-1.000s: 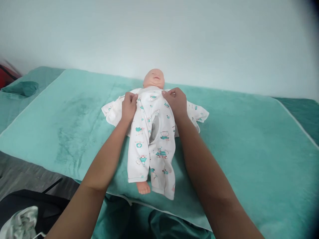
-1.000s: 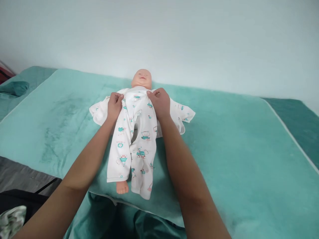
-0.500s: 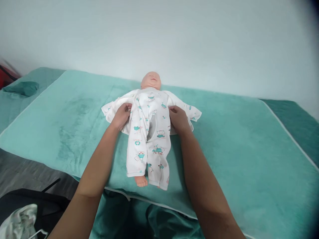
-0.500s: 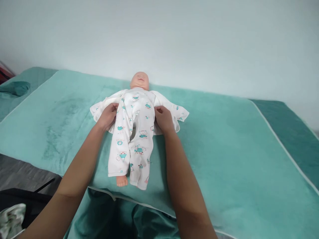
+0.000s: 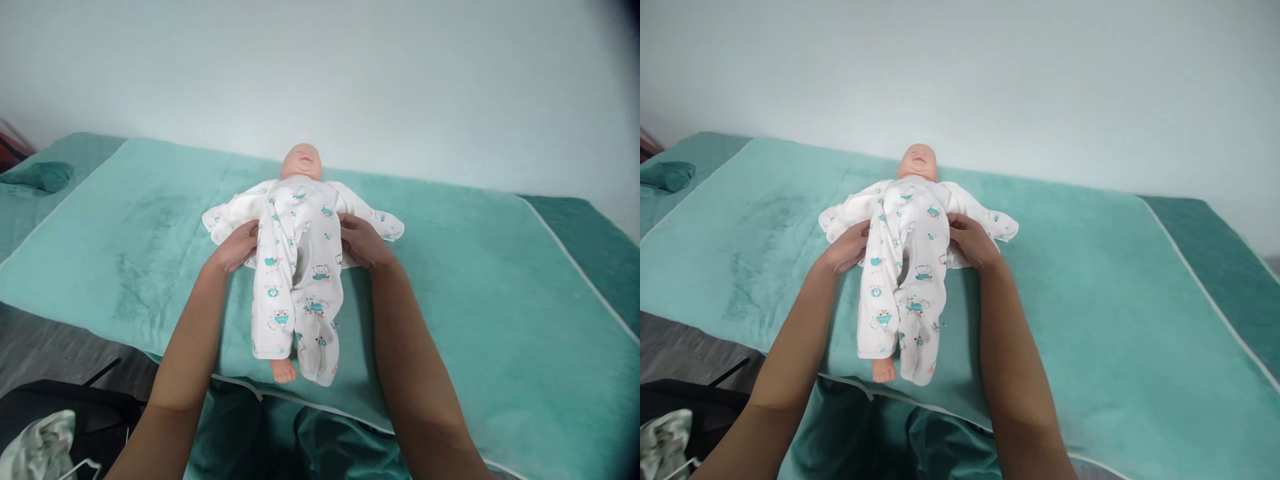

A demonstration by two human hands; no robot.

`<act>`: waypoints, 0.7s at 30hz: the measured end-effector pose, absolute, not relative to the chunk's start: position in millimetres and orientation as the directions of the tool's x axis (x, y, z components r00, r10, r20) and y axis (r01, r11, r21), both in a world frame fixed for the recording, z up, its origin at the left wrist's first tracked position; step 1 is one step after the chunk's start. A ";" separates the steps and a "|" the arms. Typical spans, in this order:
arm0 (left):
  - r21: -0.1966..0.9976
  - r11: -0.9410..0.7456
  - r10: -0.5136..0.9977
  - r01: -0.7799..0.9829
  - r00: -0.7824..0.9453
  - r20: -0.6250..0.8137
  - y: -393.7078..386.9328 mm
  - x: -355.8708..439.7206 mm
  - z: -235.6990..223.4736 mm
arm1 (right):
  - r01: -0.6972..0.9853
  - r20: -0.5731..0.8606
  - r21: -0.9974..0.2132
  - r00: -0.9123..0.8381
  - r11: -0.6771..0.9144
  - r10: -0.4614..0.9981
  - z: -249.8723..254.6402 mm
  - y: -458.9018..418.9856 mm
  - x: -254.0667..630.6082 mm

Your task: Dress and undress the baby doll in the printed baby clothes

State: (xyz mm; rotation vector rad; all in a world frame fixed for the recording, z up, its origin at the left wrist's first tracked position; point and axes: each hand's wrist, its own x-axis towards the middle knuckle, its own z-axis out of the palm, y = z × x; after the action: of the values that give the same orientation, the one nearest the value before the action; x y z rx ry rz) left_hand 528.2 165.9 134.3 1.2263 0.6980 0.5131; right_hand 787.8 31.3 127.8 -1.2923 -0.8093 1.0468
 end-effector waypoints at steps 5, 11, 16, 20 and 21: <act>0.956 0.294 0.677 -0.001 0.706 -0.208 166.4 532.7 135.4 | -0.120 -0.025 -0.992 0.394 0.025 0.919 124.0 36.1 784.2; 0.931 0.362 0.718 -0.054 0.653 -0.241 165.4 543.4 134.4 | -0.083 0.028 -0.993 0.505 0.081 0.863 129.6 41.6 774.0; 0.924 0.370 0.754 -0.099 0.613 -0.236 157.1 551.9 134.1 | -0.070 0.012 -0.995 0.573 0.064 0.819 136.0 42.5 767.2; 0.876 0.449 0.722 -0.179 0.650 -0.237 146.9 562.0 133.5 | 0.126 0.114 -0.991 0.609 0.046 0.785 134.6 42.8 770.0; 0.865 0.468 0.708 -0.182 0.662 -0.244 145.0 564.3 132.7 | 0.205 0.157 -0.978 0.599 0.040 0.785 133.1 42.6 771.8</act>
State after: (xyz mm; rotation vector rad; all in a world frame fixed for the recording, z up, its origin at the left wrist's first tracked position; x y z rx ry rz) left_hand 564.3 145.0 132.7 0.9313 0.6494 0.5956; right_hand 771.8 42.6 133.1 -1.5020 -0.8763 0.5459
